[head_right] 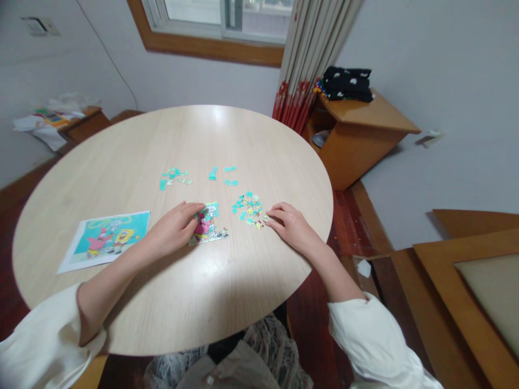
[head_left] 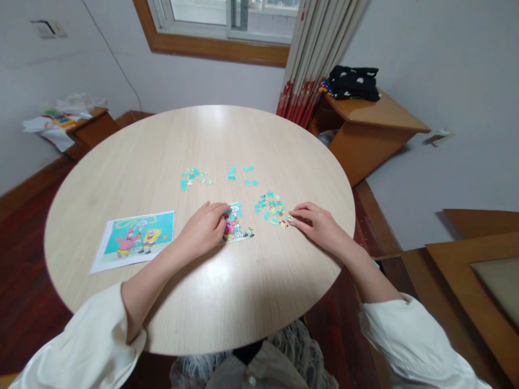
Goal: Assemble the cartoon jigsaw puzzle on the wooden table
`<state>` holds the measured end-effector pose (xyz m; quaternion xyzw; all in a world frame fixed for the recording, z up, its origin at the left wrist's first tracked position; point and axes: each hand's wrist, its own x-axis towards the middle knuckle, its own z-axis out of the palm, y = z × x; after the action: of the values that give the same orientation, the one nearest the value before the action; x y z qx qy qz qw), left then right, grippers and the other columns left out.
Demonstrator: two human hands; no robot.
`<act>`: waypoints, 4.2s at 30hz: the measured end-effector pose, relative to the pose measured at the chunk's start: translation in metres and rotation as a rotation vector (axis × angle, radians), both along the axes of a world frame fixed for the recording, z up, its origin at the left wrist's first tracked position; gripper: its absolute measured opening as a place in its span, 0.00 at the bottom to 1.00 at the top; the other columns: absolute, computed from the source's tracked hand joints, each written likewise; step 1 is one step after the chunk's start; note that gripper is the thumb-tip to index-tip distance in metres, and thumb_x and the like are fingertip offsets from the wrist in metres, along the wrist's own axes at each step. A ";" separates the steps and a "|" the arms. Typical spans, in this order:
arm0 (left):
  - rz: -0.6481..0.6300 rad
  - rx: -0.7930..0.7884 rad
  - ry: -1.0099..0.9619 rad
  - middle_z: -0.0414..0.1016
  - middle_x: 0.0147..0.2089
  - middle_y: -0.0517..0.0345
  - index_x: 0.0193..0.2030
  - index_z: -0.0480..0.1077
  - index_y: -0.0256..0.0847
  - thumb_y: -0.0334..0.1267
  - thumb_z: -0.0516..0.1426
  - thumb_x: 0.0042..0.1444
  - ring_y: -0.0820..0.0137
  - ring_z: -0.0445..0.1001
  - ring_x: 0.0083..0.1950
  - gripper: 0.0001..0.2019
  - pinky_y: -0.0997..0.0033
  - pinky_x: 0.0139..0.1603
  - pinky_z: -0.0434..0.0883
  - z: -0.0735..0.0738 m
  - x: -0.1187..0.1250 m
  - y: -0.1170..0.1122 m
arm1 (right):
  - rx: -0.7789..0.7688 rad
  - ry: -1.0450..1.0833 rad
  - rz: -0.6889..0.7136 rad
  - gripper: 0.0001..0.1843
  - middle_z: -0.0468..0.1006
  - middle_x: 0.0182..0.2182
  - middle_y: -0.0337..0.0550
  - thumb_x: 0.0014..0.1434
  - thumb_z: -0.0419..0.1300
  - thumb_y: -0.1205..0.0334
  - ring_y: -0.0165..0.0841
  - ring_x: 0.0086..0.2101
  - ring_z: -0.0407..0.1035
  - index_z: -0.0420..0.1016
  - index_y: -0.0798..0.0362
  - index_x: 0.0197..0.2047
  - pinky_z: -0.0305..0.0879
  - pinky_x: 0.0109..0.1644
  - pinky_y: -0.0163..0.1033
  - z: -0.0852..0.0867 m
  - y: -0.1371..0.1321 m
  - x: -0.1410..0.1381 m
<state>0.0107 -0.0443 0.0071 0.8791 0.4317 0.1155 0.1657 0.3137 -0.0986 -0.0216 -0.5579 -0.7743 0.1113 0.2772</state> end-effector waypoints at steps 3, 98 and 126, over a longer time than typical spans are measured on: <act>-0.017 -0.003 0.009 0.76 0.53 0.49 0.53 0.68 0.40 0.30 0.42 0.59 0.59 0.74 0.56 0.20 0.46 0.67 0.60 0.000 -0.002 0.001 | -0.011 -0.010 0.035 0.10 0.78 0.40 0.50 0.63 0.58 0.59 0.39 0.41 0.74 0.79 0.51 0.43 0.72 0.46 0.49 0.006 0.002 0.001; -0.107 -0.143 0.170 0.49 0.74 0.40 0.69 0.54 0.35 0.45 0.52 0.64 0.54 0.46 0.74 0.29 0.43 0.72 0.42 -0.005 -0.010 0.013 | 0.106 -0.116 0.268 0.10 0.76 0.41 0.48 0.63 0.60 0.56 0.40 0.44 0.68 0.78 0.50 0.43 0.57 0.49 0.48 -0.002 0.061 -0.071; -0.123 -0.153 0.162 0.47 0.74 0.41 0.69 0.54 0.37 0.48 0.50 0.64 0.54 0.45 0.75 0.30 0.44 0.72 0.42 -0.007 -0.016 0.015 | -0.113 0.174 0.102 0.09 0.78 0.34 0.46 0.59 0.59 0.58 0.38 0.36 0.72 0.80 0.50 0.34 0.68 0.44 0.49 0.017 0.072 -0.027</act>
<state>-0.0052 -0.0298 0.0004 0.8952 0.3964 0.0005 0.2035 0.2868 -0.0269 -0.0044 -0.5207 -0.7672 0.2168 0.3053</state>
